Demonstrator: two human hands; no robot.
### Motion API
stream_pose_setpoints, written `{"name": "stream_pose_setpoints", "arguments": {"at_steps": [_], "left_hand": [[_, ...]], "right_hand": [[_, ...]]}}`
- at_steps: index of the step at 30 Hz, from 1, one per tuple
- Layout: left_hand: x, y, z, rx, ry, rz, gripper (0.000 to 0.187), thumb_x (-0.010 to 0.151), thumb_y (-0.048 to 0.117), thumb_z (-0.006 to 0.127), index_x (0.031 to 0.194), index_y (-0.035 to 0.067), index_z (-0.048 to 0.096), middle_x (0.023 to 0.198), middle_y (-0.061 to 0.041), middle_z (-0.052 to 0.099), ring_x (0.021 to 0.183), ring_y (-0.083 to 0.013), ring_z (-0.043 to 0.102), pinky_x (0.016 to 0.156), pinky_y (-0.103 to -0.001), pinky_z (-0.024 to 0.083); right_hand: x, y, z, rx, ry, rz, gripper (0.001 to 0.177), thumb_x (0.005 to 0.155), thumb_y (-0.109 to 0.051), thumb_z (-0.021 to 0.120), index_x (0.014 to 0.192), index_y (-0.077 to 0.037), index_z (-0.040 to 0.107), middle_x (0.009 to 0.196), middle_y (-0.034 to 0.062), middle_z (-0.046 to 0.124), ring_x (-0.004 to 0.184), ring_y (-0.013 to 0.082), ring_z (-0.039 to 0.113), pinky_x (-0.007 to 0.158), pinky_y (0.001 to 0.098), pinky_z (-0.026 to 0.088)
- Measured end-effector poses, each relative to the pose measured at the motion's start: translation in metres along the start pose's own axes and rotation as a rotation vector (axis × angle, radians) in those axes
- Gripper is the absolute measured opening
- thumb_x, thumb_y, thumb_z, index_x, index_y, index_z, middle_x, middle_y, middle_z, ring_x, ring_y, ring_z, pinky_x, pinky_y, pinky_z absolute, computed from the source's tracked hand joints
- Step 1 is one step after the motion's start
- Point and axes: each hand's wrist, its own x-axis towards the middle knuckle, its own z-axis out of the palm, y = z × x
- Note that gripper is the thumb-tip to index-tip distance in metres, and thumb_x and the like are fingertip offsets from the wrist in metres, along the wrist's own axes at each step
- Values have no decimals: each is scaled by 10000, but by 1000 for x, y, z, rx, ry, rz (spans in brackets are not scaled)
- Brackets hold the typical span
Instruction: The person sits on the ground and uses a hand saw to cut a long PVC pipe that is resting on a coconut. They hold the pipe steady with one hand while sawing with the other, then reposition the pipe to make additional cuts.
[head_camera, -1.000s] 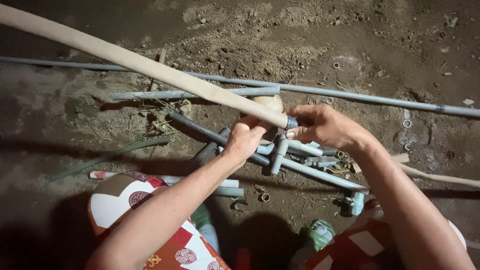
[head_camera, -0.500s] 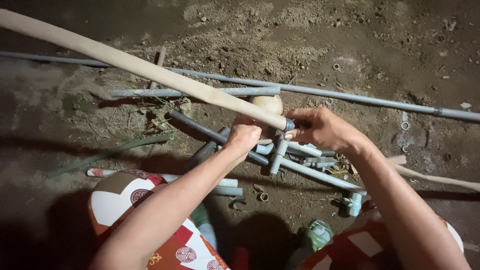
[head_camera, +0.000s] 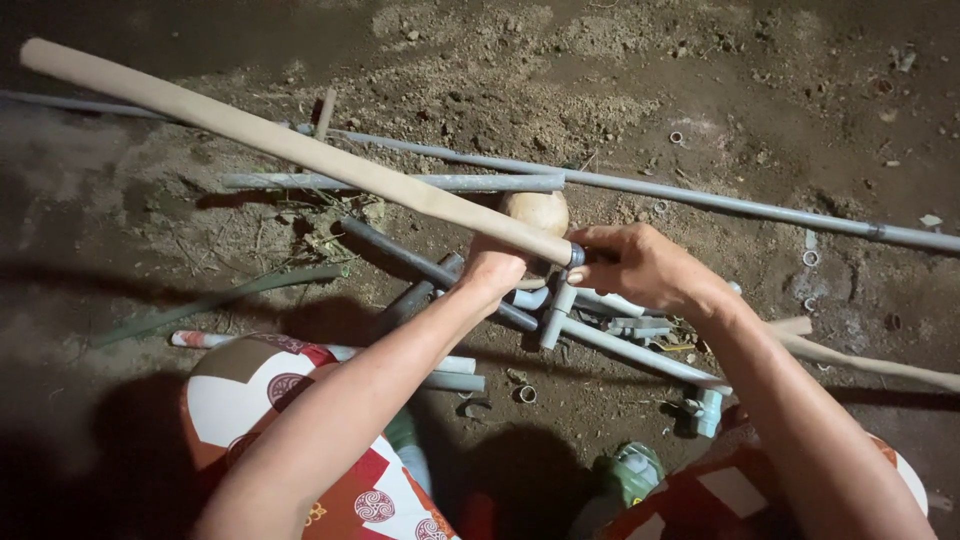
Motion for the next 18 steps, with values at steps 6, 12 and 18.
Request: {"name": "stream_pose_setpoints", "arguments": {"at_steps": [6, 12, 18], "left_hand": [[10, -12, 5, 20, -12, -28, 200, 702, 310, 567, 771, 165, 688, 672, 1, 666, 798, -196, 671, 737, -351, 519], [22, -21, 10, 37, -20, -54, 180, 710, 362, 560, 719, 229, 681, 600, 65, 649, 731, -133, 678, 726, -312, 519], [44, -37, -5, 53, -41, -79, 179, 717, 415, 553, 667, 293, 674, 528, 129, 632, 665, -70, 686, 715, -273, 520]], "right_hand": [[-3, -8, 5, -61, 16, -13, 473, 770, -145, 725, 1229, -97, 622, 973, 202, 687, 723, 235, 628, 634, 335, 530], [-5, -11, 7, -77, 26, -47, 450, 757, -118, 731, 1200, -113, 650, 909, 175, 687, 681, 212, 618, 606, 338, 502], [-22, -19, -12, -130, 66, -26, 418, 765, -64, 703, 1179, -96, 657, 955, 211, 691, 691, 297, 666, 630, 382, 523]]}}
